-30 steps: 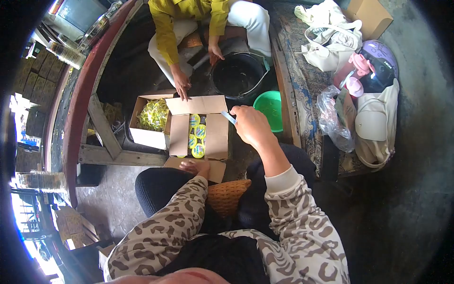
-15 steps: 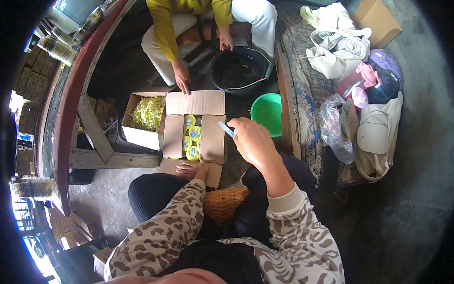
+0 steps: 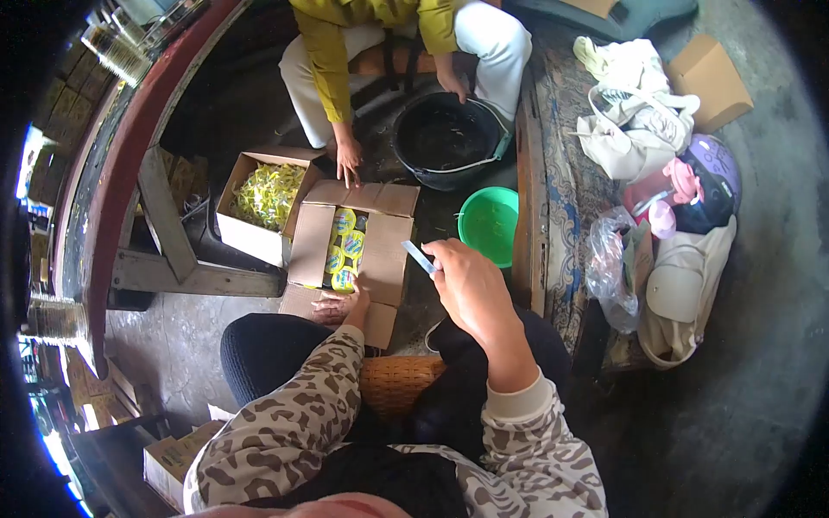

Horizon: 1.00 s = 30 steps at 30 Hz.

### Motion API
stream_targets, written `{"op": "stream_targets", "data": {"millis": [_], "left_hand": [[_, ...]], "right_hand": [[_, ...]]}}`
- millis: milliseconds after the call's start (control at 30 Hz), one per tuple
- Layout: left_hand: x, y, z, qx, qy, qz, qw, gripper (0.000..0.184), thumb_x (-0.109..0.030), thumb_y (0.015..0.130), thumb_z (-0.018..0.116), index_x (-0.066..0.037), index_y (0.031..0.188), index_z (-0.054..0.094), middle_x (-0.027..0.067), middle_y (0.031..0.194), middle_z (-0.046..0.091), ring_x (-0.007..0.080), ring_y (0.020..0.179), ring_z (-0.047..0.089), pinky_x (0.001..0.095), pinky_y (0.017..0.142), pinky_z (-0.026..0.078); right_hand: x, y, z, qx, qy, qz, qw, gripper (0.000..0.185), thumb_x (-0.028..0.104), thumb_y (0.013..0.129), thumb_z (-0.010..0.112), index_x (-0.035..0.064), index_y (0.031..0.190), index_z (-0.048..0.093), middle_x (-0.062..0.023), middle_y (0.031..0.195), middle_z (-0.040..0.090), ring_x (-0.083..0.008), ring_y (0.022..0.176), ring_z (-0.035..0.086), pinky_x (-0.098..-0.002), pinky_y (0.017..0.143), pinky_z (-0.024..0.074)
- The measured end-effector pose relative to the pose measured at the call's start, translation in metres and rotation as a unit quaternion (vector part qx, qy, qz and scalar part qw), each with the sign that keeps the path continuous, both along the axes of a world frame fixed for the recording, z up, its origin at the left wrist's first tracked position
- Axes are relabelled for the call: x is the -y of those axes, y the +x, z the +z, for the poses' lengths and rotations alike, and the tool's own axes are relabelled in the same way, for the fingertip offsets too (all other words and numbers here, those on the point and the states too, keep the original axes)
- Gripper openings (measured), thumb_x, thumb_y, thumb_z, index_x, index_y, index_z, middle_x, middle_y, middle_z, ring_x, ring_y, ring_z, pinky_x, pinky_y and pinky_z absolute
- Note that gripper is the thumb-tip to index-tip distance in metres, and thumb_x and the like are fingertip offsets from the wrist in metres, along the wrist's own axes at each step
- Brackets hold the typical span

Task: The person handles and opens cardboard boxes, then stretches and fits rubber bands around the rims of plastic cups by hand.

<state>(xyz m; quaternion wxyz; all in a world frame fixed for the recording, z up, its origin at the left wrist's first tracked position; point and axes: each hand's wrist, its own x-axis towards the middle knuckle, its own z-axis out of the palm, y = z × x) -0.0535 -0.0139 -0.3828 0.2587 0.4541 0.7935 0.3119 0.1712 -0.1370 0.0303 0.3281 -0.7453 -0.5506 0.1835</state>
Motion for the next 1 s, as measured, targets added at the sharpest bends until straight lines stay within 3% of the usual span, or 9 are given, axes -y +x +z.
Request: {"op": "stream_targets", "data": {"millis": [133,733,933,967,1000], "left_hand": [[0.003,0.004,-0.009,0.006,0.014,0.01,1.0,0.097,-0.047,0.08,0.065,0.002,0.141,0.01,0.0302,0.145,0.007,0.0439,0.138,0.002,0.0612,0.109,0.004],[-0.013,0.017,-0.05,-0.017,0.072,0.027,0.997,0.106,-0.05,0.08,0.065,0.006,0.142,0.001,0.0344,0.146,0.0,0.0463,0.138,-0.004,0.0603,0.109,0.002],[-0.018,0.017,-0.064,-0.038,0.084,-0.027,0.995,0.109,-0.051,0.08,0.065,0.007,0.142,-0.002,0.0358,0.146,-0.002,0.0472,0.138,-0.006,0.0601,0.109,0.002],[-0.02,0.012,-0.066,-0.03,0.095,-0.076,0.992,0.116,-0.054,0.084,0.059,0.007,0.138,-0.023,0.0411,0.141,-0.02,0.052,0.135,-0.015,0.0627,0.107,-0.002],[-0.021,0.015,-0.061,-0.029,0.095,-0.075,0.992,0.116,-0.054,0.084,0.059,0.007,0.138,-0.023,0.0411,0.141,-0.02,0.052,0.135,-0.015,0.0627,0.107,-0.002]], "right_hand": [[0.0,-0.001,0.005,-0.035,-0.019,-0.008,0.999,0.027,-0.003,0.076,0.062,0.0023,0.103,0.059,-0.0124,0.085,0.06,-0.0315,0.077,0.06,-0.04,0.067,0.0473],[-0.004,-0.003,0.005,-0.061,-0.077,0.007,0.995,0.032,-0.004,0.078,0.063,0.0033,0.11,0.059,-0.0134,0.085,0.06,-0.029,0.073,0.061,-0.0367,0.066,0.048],[-0.004,-0.002,0.002,-0.073,-0.086,0.007,0.994,0.033,-0.003,0.078,0.063,0.0035,0.11,0.059,-0.014,0.087,0.061,-0.0292,0.074,0.062,-0.0364,0.067,0.0488],[-0.004,-0.001,0.002,-0.072,-0.089,0.006,0.993,0.033,-0.003,0.078,0.063,0.0036,0.11,0.059,-0.0142,0.088,0.061,-0.0294,0.074,0.062,-0.0363,0.067,0.049],[-0.004,-0.001,0.002,-0.07,-0.089,0.007,0.994,0.033,-0.003,0.078,0.063,0.0036,0.11,0.059,-0.0142,0.088,0.061,-0.0294,0.074,0.062,-0.0363,0.067,0.049]]}}
